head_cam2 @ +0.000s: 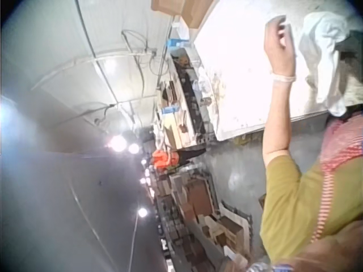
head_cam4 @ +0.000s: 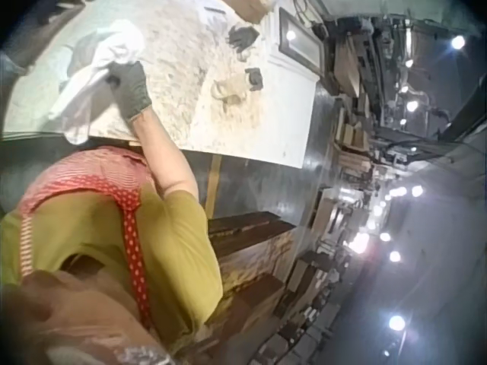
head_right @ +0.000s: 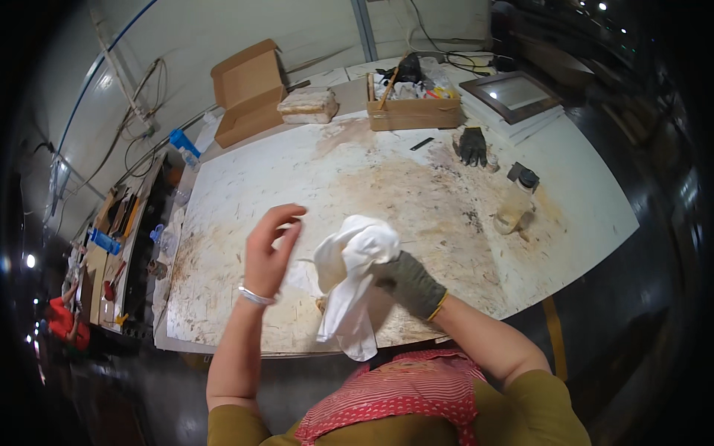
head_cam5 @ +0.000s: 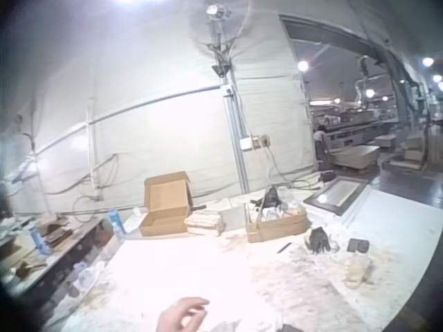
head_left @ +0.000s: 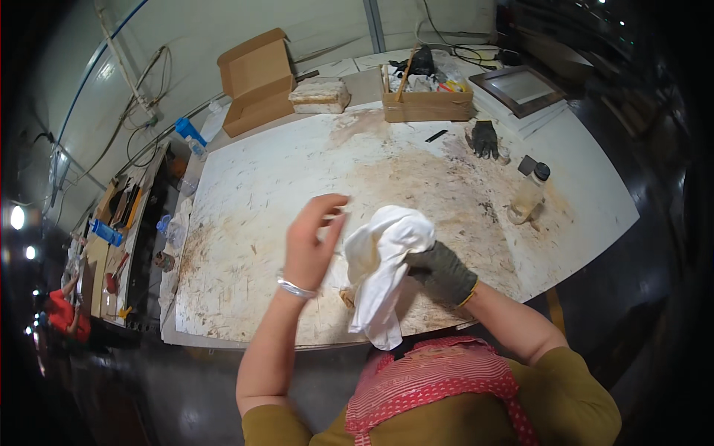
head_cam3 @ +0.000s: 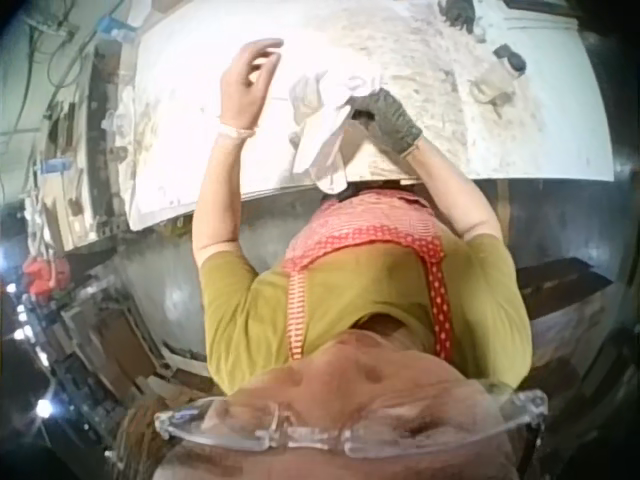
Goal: The person taps a wooden box with a mallet, uses a scraper on its edges, and then wipes down wooden components with a cloth and liquid from a bottle.
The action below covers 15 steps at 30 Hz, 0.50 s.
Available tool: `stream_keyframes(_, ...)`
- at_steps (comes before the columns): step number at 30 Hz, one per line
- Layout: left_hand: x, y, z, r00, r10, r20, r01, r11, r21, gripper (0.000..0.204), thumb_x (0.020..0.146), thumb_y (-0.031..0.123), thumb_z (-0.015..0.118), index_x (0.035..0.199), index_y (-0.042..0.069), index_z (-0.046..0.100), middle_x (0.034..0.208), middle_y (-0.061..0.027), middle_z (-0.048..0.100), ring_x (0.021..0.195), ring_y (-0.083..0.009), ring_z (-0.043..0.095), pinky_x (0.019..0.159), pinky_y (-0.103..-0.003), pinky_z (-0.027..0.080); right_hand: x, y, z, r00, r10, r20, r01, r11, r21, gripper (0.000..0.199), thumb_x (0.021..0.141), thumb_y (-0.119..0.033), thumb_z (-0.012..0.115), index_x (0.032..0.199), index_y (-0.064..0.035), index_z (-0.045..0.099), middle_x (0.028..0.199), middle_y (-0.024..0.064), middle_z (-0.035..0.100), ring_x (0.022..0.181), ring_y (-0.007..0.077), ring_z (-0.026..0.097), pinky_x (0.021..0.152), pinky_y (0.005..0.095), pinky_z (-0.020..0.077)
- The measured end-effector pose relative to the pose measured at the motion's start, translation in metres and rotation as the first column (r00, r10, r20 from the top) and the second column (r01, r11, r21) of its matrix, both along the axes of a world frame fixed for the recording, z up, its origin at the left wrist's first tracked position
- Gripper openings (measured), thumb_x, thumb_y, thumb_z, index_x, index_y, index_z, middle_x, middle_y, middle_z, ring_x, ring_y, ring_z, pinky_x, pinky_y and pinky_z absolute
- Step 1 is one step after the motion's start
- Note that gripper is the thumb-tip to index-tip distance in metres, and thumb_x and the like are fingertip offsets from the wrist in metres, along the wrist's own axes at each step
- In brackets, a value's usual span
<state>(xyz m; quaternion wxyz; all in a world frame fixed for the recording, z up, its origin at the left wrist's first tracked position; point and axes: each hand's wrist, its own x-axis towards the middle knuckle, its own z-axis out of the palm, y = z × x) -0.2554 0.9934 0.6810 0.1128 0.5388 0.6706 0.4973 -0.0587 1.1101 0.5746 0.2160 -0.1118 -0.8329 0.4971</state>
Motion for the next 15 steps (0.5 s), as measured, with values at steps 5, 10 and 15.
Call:
stream_keyframes(5, 0.005, -0.001, -0.094, 0.937, -0.185, 0.295, 0.273, 0.916, -0.294, 0.033, 0.08, 0.023, 0.067, 0.105, 0.004, 0.059, 0.094, -0.0067, 0.065, 0.079, -0.0162, 0.06, 0.072, -0.029, 0.048, 0.013, 0.012, -0.001, 0.998, -0.047, -0.053, -0.005, 0.7, -0.714, 0.024, 0.078, -0.003, 0.058, 0.102, -0.0063, 0.057, 0.09, 0.0028, 0.059, 0.077, 0.0099, 0.055, 0.069, 0.0245, 0.0484)
stream_keyframes(10, -0.044, -0.002, -0.037, 0.986, 0.161, 0.03, -0.157, 0.981, -0.112, 0.012, 0.086, 0.009, 0.055, 0.093, 0.0, 0.057, 0.081, -0.0005, 0.058, 0.073, -0.0076, 0.051, 0.067, -0.022, 0.042, 0.04, 0.038, 0.044, 0.984, -0.144, 0.11, 0.181, 0.793, -0.582, 0.035, 0.08, -0.03, 0.059, 0.106, -0.007, 0.059, 0.096, 0.0019, 0.06, 0.085, 0.0076, 0.052, 0.073, 0.0239, 0.0436)
stream_keyframes(15, -0.034, 0.005, 0.013, 0.975, 0.089, 0.202, -0.112, 0.988, 0.102, 0.01, 0.088, 0.01, 0.053, 0.09, 0.001, 0.055, 0.075, 0.0006, 0.055, 0.068, -0.0083, 0.049, 0.063, -0.022, 0.041, 0.046, 0.056, 0.065, 0.991, -0.104, 0.084, 0.12, 0.97, -0.214, 0.029, 0.087, -0.022, 0.054, 0.109, -0.0029, 0.058, 0.098, 0.0063, 0.061, 0.092, 0.0144, 0.055, 0.082, 0.0284, 0.0446)
